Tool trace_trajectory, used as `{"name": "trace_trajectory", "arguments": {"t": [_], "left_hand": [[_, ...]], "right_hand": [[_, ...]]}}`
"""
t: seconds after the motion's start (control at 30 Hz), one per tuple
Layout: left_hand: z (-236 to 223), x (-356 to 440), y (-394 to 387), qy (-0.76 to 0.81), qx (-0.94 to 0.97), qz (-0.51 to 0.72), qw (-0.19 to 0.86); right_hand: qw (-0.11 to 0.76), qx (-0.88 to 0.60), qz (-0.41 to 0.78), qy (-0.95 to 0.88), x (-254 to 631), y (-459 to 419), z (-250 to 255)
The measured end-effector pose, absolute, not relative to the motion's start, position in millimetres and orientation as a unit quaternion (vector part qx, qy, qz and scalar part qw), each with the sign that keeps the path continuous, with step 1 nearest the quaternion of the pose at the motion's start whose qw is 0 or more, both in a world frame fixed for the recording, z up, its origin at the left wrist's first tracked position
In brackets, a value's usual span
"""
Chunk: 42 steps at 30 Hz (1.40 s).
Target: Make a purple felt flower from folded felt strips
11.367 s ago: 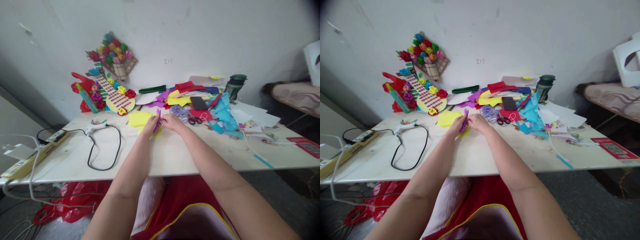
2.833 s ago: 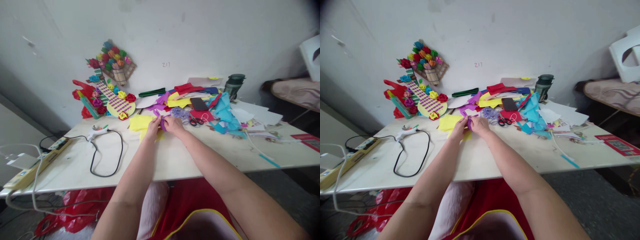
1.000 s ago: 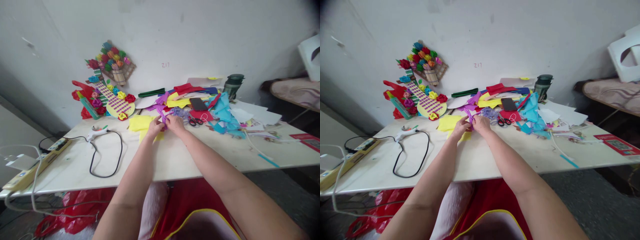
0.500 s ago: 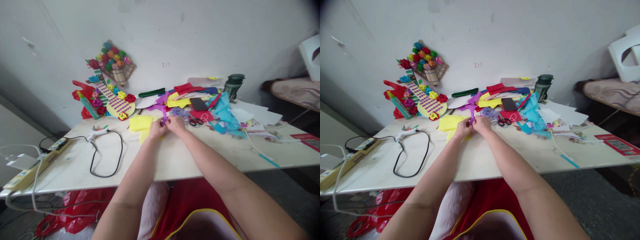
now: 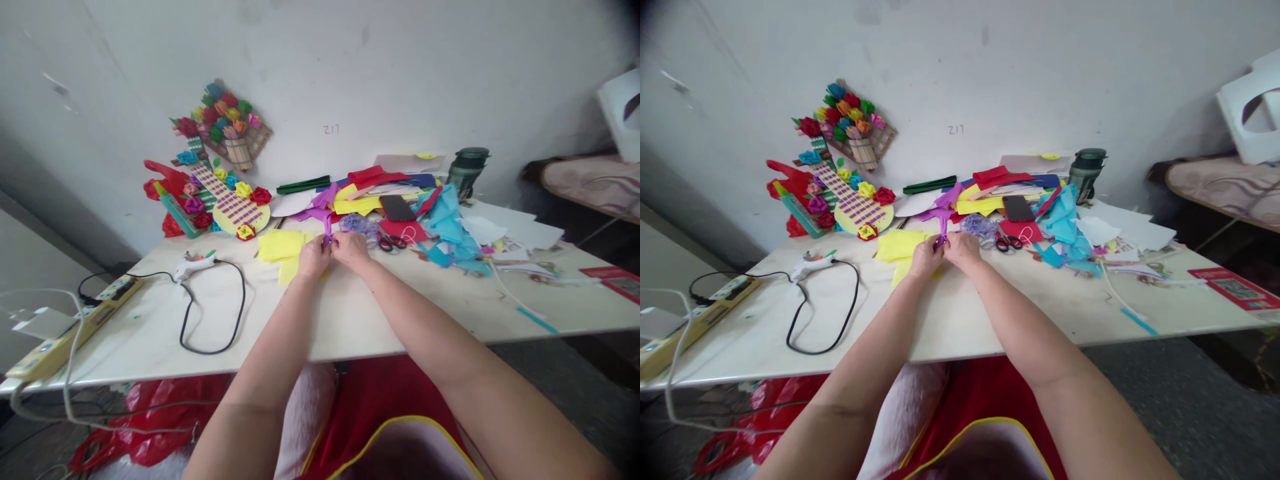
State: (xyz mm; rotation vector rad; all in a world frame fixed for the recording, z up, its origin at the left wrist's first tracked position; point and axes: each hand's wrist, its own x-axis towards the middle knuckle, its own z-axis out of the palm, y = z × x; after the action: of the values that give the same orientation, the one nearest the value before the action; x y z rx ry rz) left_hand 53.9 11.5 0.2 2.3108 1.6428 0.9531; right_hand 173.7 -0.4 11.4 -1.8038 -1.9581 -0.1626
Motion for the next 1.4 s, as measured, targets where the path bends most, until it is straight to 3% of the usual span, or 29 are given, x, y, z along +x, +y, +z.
{"name": "trace_trajectory", "arguments": {"t": [0.37, 0.73, 1.23, 1.4], "left_hand": [[3, 54, 12, 0.543, 0.782, 0.299, 0.062], [6, 54, 8, 0.588, 0.754, 0.291, 0.044], [5, 52, 8, 0.591, 0.776, 0.22, -0.016], [7, 54, 6, 0.616, 0.758, 0.214, -0.019]], "right_hand": [[0.204, -0.641, -0.082, -0.735, 175, -6, 19], [0.252, -0.644, -0.029, -0.722, 168, -2, 15], [0.173, -0.585, -0.083, -0.788, 179, 3, 12], [0.208, -0.612, -0.07, -0.76, 175, 1, 10]]}}
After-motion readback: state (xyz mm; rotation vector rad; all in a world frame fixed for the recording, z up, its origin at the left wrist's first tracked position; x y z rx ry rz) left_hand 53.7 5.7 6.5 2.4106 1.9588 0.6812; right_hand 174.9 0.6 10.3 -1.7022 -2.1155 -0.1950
